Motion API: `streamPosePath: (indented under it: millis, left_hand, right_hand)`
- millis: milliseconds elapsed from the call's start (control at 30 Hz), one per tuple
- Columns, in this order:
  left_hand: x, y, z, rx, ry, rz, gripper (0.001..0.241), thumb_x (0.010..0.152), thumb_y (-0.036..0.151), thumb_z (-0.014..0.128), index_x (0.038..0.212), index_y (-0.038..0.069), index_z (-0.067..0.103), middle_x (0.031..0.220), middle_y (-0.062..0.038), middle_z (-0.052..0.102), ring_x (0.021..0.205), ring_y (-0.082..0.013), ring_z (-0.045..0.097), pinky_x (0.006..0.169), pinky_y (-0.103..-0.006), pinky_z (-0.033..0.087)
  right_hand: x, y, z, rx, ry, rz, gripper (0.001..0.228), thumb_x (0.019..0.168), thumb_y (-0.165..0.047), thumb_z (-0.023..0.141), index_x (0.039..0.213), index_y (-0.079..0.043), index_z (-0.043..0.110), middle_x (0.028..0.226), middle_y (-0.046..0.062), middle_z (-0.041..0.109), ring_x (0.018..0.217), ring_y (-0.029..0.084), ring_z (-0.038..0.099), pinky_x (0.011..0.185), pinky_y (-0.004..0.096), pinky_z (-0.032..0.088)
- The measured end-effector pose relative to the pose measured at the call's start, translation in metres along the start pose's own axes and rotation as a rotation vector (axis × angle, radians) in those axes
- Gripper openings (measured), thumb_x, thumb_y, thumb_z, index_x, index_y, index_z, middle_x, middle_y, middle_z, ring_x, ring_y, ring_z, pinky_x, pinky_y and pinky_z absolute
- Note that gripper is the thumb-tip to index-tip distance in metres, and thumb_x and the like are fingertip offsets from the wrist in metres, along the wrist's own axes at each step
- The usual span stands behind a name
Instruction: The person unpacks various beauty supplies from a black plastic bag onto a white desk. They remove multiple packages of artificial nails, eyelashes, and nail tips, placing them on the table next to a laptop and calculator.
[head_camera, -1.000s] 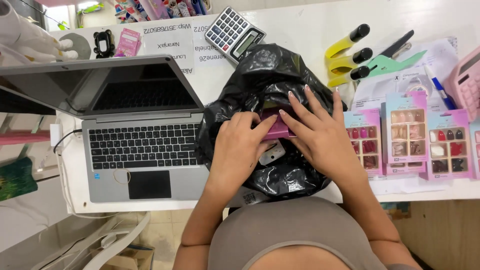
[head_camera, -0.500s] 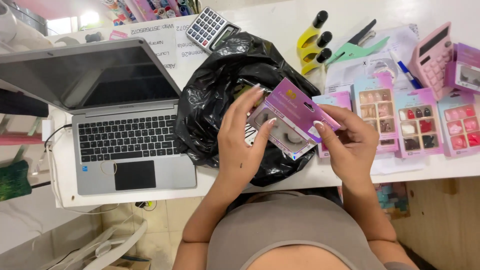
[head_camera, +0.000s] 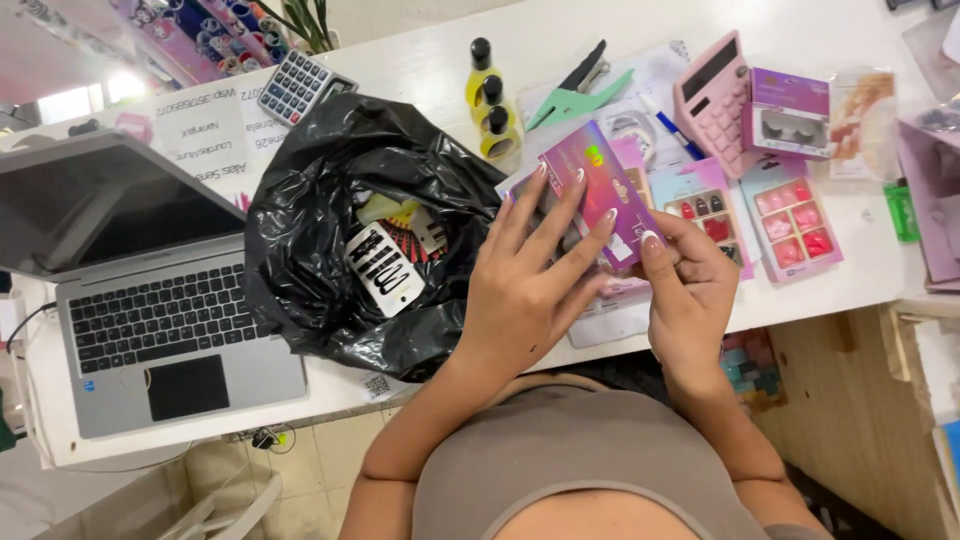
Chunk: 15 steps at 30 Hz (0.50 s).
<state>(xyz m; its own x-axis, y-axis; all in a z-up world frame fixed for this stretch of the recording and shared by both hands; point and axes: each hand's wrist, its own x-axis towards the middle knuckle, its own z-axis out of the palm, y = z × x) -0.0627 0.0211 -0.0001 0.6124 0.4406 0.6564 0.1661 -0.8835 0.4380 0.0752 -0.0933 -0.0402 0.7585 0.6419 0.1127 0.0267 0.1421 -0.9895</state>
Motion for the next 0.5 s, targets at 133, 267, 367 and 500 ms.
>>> streamPosePath:
  millis: [133, 267, 367, 500]
  left_hand:
    - [0.013, 0.018, 0.019, -0.002, 0.101, -0.002, 0.036, 0.092, 0.031, 0.080, 0.125, 0.018, 0.073, 0.143, -0.011, 0.063, 0.138, -0.0441, 0.056, 0.114, -0.0615, 0.043]
    - [0.033, 0.039, 0.021, 0.107, -0.019, 0.045, 0.023, 0.102, 0.024, 0.074, 0.122, 0.012, 0.072, 0.136, -0.013, 0.065, 0.133, -0.0460, 0.059, 0.108, -0.0610, 0.053]
    - [0.044, 0.053, 0.035, 0.158, 0.021, 0.105, 0.018, 0.103, 0.019, 0.073, 0.117, 0.007, 0.074, 0.133, -0.009, 0.067, 0.128, -0.0441, 0.063, 0.099, -0.0543, 0.060]
    - [0.052, 0.064, 0.059, 0.220, 0.087, 0.234, 0.015, 0.105, 0.012, 0.064, 0.103, 0.004, 0.077, 0.131, -0.007, 0.067, 0.116, -0.0356, 0.072, 0.077, -0.0383, 0.065]
  right_hand:
    - [0.005, -0.009, -0.020, -0.029, -0.026, -0.025, 0.027, 0.106, -0.011, 0.059, 0.125, 0.008, 0.067, 0.087, 0.015, 0.072, 0.081, 0.018, 0.072, 0.077, 0.036, 0.064]
    - [0.013, -0.024, -0.033, 0.053, -0.047, 0.083, 0.037, 0.103, -0.020, 0.060, 0.128, 0.008, 0.063, 0.115, 0.020, 0.070, 0.086, 0.028, 0.073, 0.077, 0.035, 0.068]
    - [0.022, -0.010, -0.056, 0.117, -0.019, 0.045, 0.033, 0.103, -0.018, 0.064, 0.125, 0.006, 0.065, 0.102, 0.016, 0.070, 0.077, 0.026, 0.073, 0.070, 0.034, 0.068]
    - [0.034, -0.007, -0.079, 0.076, -0.020, -0.044, 0.034, 0.103, -0.018, 0.065, 0.125, 0.009, 0.065, 0.107, 0.015, 0.072, 0.091, 0.019, 0.068, 0.078, 0.031, 0.063]
